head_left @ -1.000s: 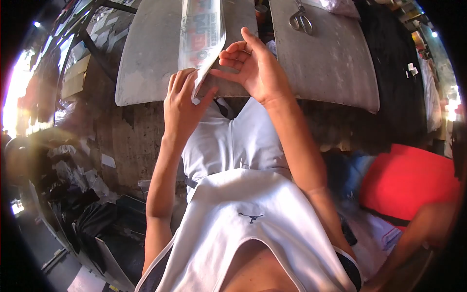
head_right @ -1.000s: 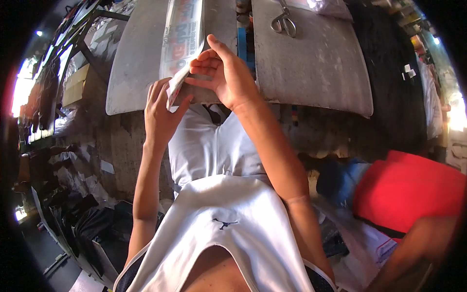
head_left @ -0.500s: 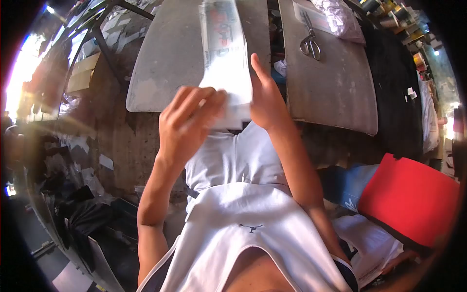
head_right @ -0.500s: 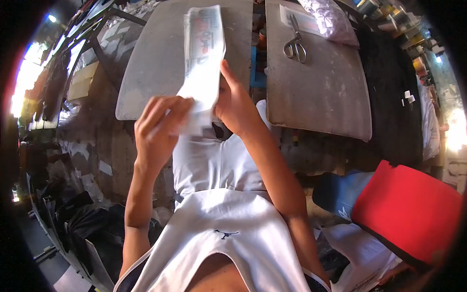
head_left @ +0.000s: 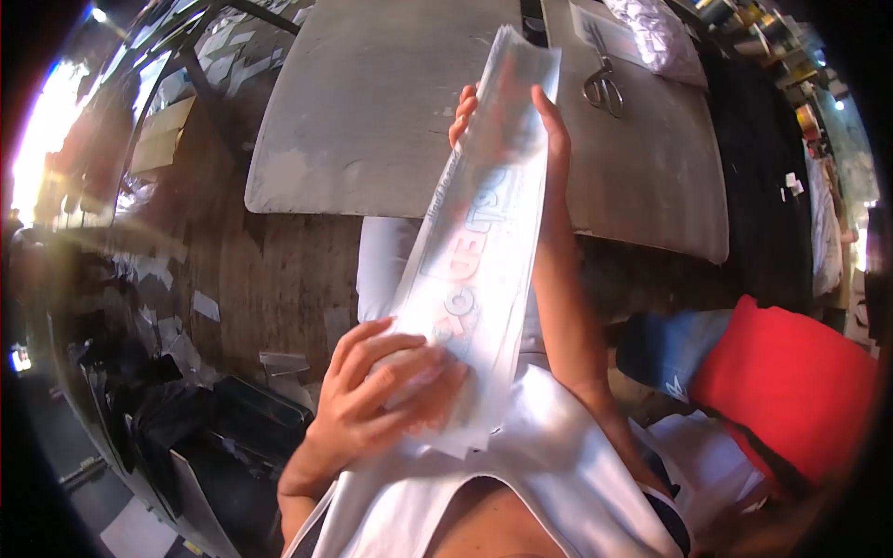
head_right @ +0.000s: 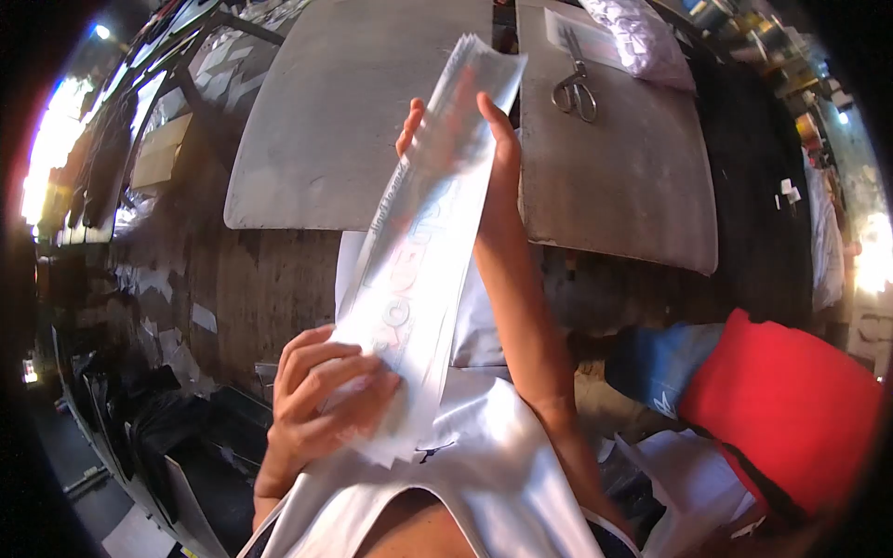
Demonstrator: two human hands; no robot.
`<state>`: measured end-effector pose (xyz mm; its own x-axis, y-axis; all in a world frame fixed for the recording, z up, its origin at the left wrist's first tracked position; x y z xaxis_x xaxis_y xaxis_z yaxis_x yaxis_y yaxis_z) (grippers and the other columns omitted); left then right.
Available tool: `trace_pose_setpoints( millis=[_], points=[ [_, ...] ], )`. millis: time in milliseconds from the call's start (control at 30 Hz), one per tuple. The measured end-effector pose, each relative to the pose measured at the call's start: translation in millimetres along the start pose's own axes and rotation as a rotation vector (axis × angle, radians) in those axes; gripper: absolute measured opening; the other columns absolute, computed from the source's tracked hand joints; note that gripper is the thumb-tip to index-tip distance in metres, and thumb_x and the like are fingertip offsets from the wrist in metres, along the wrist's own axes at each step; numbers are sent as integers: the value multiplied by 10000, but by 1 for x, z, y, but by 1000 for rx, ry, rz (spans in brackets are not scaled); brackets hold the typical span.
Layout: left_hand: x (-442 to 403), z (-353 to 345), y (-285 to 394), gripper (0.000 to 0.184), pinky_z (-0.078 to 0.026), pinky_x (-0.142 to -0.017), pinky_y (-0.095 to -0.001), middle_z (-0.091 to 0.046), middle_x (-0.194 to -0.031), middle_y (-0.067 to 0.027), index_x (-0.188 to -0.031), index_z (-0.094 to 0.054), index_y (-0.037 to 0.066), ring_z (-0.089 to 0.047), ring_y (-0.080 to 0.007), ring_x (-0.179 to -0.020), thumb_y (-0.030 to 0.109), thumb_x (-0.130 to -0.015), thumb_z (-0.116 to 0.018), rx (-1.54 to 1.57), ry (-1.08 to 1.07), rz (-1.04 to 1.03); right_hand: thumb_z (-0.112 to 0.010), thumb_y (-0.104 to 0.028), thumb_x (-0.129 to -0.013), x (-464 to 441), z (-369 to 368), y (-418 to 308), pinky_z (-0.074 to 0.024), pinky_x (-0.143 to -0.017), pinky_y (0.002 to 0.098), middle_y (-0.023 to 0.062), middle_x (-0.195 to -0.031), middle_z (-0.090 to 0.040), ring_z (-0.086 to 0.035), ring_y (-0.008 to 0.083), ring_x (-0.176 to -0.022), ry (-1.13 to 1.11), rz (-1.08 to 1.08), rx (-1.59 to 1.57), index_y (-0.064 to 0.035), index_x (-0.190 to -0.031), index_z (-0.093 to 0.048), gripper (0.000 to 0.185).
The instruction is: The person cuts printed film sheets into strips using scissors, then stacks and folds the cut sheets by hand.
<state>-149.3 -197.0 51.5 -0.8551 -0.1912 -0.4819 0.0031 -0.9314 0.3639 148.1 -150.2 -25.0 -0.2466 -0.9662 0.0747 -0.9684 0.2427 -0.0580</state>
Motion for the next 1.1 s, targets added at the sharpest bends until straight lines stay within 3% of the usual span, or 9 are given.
trace_pose_setpoints(
  millis=[100,233,333,367,467,533,667,900,1100],
  points=[
    [24,-26,-14,502,-438,-1141,-538,-552,-1457,-180,-1227,-749,148,-540,-378,-1337,165,-746,-893,163,88,338,-682,-397,-941,-19,-15,-15,-560,-874,460,173,-1098,-658,-672,289,-959,-92,110,189,-29,-1236,-575,484],
    [49,-73,-64,1529,-331,-1227,-565,-307,-1676,-236,-1673,-96,8,-361,-453,-1513,632,-584,-968,1248,233,552,-644,-350,-963,-21,-70,-20,-560,-851,466,168,-1045,-667,-666,289,-933,-237,197,235,-20,-1192,-601,404],
    [52,-113,-82,1486,-341,-1231,-546,-275,-1690,-244,-1674,-144,33,-345,-423,-1531,857,-601,-758,1796,347,553,-670,-272,-962,-27,-119,-31,-571,-896,453,163,-1075,-695,-690,270,-986,-501,429,576,-7,-1206,-618,364],
    [49,-123,-88,1470,-350,-1230,-537,-256,-1698,-246,-1675,-167,45,-337,-408,-1540,961,-623,-634,1990,392,556,-679,-435,-900,-26,-152,-21,-609,-747,387,153,-1070,-588,-641,242,-918,-307,594,773,-79,-1536,-367,793],
    [-2,-110,-101,826,-453,-1152,-458,-521,-1545,-212,-1593,-370,29,-565,-332,-1377,597,-1030,-577,1766,361,831,-762,-455,-827,-16,-224,-10,-599,-772,368,164,-1058,-601,-645,248,-897,-566,746,993,62,-1339,-498,774],
    [-15,-103,-100,427,-498,-1054,-368,-678,-1299,-132,-1434,-520,16,-663,-227,-1187,231,-1077,-613,1224,390,770,-792,-467,-797,-15,-259,7,-601,-843,389,200,-1089,-628,-669,281,-959,-516,930,1174,115,-1341,-510,845],
    [-31,-94,-113,357,-485,-1020,-324,-692,-1183,-80,-1329,-593,17,-662,-174,-1104,165,-1021,-698,1020,510,694,-814,-483,-785,-29,-277,8,-595,-947,422,259,-1153,-664,-702,336,-1042,-719,942,1355,148,-1310,-554,861],
    [-114,-70,-165,1273,-310,-1243,-497,-336,-1644,-195,-1661,-220,121,-313,-330,-1551,519,-701,-956,579,500,267,-821,-419,-857,-57,-224,5,-584,-950,415,227,-1167,-699,-721,302,-1046,-689,727,1380,100,-1301,-581,724],
    [-153,-78,-176,1456,-272,-1258,-508,-308,-1651,-213,-1684,-123,140,-303,-350,-1555,536,-593,-1001,616,451,221,-829,-357,-884,-40,-232,18,-568,-943,386,177,-1154,-710,-712,246,-1039,-495,679,1440,60,-1270,-613,608]
  ],
)
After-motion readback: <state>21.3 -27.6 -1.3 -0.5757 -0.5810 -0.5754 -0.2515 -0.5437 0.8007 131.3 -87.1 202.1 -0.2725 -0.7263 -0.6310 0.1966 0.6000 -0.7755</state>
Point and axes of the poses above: each hand's wrist, its own x-axis away from the middle knuckle, its own z-axis out of the back of the hand, y = z × x, the point moved 1 cm from there along -x, towards the middle knuckle
